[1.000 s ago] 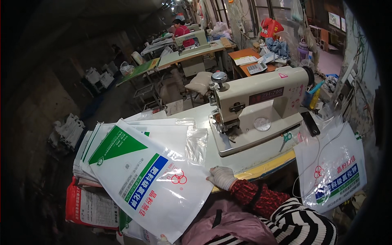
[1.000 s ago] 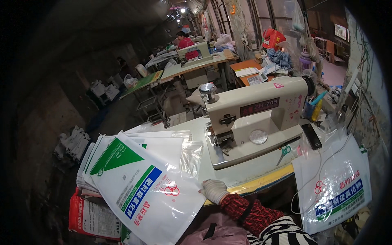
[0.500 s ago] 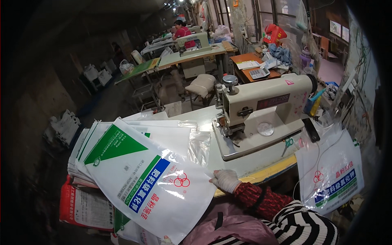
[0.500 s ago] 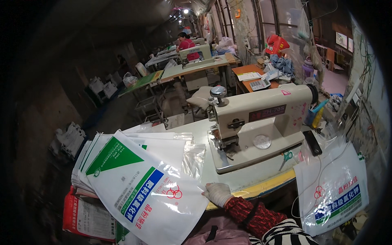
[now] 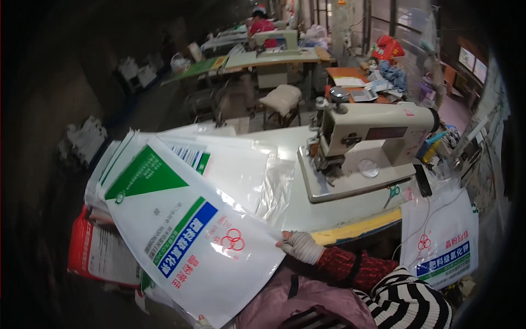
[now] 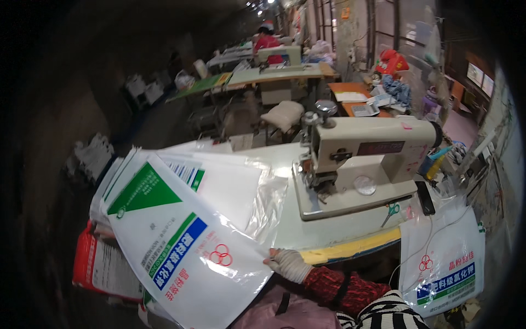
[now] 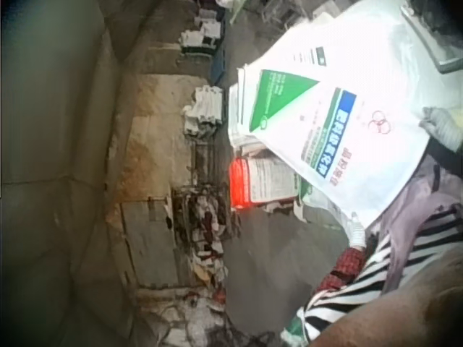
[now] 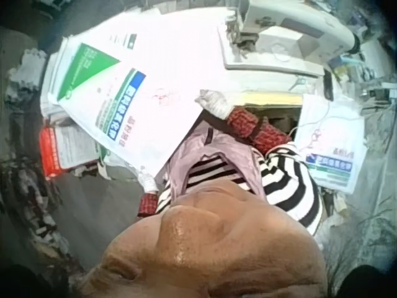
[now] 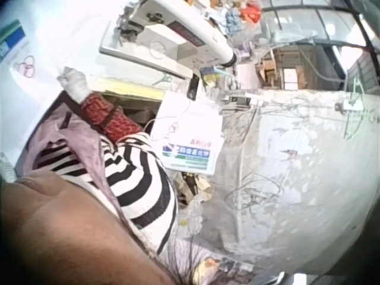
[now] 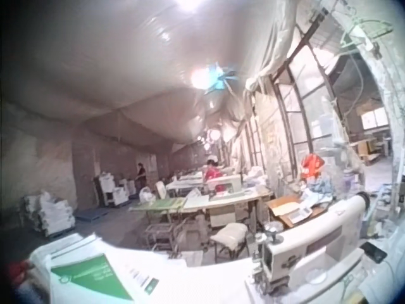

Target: Sewing and stacking large industrial plastic bags using a specialized sewing machine.

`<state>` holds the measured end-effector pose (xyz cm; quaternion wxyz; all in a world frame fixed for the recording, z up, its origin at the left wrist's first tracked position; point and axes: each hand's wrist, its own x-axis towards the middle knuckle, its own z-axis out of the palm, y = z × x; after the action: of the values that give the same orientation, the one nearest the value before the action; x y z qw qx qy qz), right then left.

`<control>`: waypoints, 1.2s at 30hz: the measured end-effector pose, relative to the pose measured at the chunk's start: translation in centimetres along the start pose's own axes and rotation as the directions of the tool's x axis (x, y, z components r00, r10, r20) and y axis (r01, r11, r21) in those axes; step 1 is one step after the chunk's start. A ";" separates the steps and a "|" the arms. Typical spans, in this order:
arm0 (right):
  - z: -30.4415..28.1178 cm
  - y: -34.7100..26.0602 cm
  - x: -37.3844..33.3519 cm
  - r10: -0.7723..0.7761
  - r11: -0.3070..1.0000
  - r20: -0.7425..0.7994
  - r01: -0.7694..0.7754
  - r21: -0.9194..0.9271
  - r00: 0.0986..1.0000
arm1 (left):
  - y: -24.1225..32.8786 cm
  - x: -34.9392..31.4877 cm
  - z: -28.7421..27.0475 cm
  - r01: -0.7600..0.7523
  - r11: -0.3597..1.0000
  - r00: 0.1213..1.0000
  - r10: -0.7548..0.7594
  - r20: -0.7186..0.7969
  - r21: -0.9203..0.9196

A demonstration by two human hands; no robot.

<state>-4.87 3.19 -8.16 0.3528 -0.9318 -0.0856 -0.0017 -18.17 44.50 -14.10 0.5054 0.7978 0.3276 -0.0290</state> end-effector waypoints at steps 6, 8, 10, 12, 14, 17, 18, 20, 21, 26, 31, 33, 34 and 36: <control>4.2 -10.1 -1.2 -0.382 0.922 0.291 0.339 0.188 0.877 | -15.0 -6.6 -7.7 0.183 0.688 0.954 -0.296 0.041 0.702; 7.4 -10.9 -0.8 -0.431 0.898 0.347 0.356 0.259 0.833 | -15.4 -7.9 -7.9 0.134 0.574 0.926 -0.363 0.104 0.807; 9.3 -12.9 0.9 -0.421 0.905 0.438 0.337 0.259 0.794 | -19.6 -8.6 -7.8 0.246 0.525 0.919 -0.393 -0.025 0.815; 11.4 -14.5 2.7 -0.350 0.926 0.536 0.197 0.321 0.769 | -22.9 -8.3 -8.1 0.185 0.403 0.929 -0.369 -0.026 0.896; 14.4 -14.5 4.4 -0.253 0.936 0.561 0.052 0.348 0.788 | -22.2 -7.0 -8.2 0.223 0.434 0.931 -0.359 -0.059 0.873; 17.7 -15.4 6.5 0.038 0.866 0.590 -0.321 0.384 0.807 | -26.4 -4.8 -8.4 0.412 0.773 0.911 -0.348 -0.222 0.481; 19.4 -14.0 7.1 -0.077 0.970 0.485 -0.047 0.239 0.871 | -28.0 -4.3 -8.6 0.408 0.913 0.865 -0.383 -0.323 0.009; 23.5 -8.0 8.1 -0.034 0.964 0.264 -0.039 0.265 0.964 | -21.3 -1.3 -7.7 0.474 0.830 0.880 -0.437 -0.188 0.294; 27.4 -2.7 7.7 0.061 0.633 0.210 -0.201 0.748 0.976 | -17.6 0.4 -6.6 0.456 0.687 0.857 -0.510 -0.072 0.566; 28.9 -4.4 9.7 -0.169 0.656 0.314 -0.131 0.744 0.934 | -13.5 1.4 -4.1 0.733 0.680 0.678 -0.732 -0.065 -0.009; 27.3 -5.1 10.1 -0.358 0.682 0.347 -0.012 0.732 0.867 | -12.9 3.5 -2.6 0.793 0.586 0.584 -0.809 0.066 0.168; 26.9 -6.1 9.5 -0.408 0.694 0.344 0.043 0.719 0.846 | -13.6 4.2 -3.4 0.141 0.511 0.822 -0.538 0.188 0.848; 23.1 -0.8 7.5 -0.434 0.700 0.347 0.069 0.710 0.831 | -14.9 5.0 -4.0 0.144 0.442 0.888 -0.453 0.082 0.885; 21.9 -1.8 6.4 -0.393 0.743 0.307 0.102 0.662 0.867 | -8.1 7.8 -5.8 -0.058 0.323 0.935 -0.314 0.165 0.945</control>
<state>-0.10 19.91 -22.98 0.6102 -0.7171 -0.2828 0.1828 -18.15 55.36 -20.61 -0.0065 0.8963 0.2267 -0.3812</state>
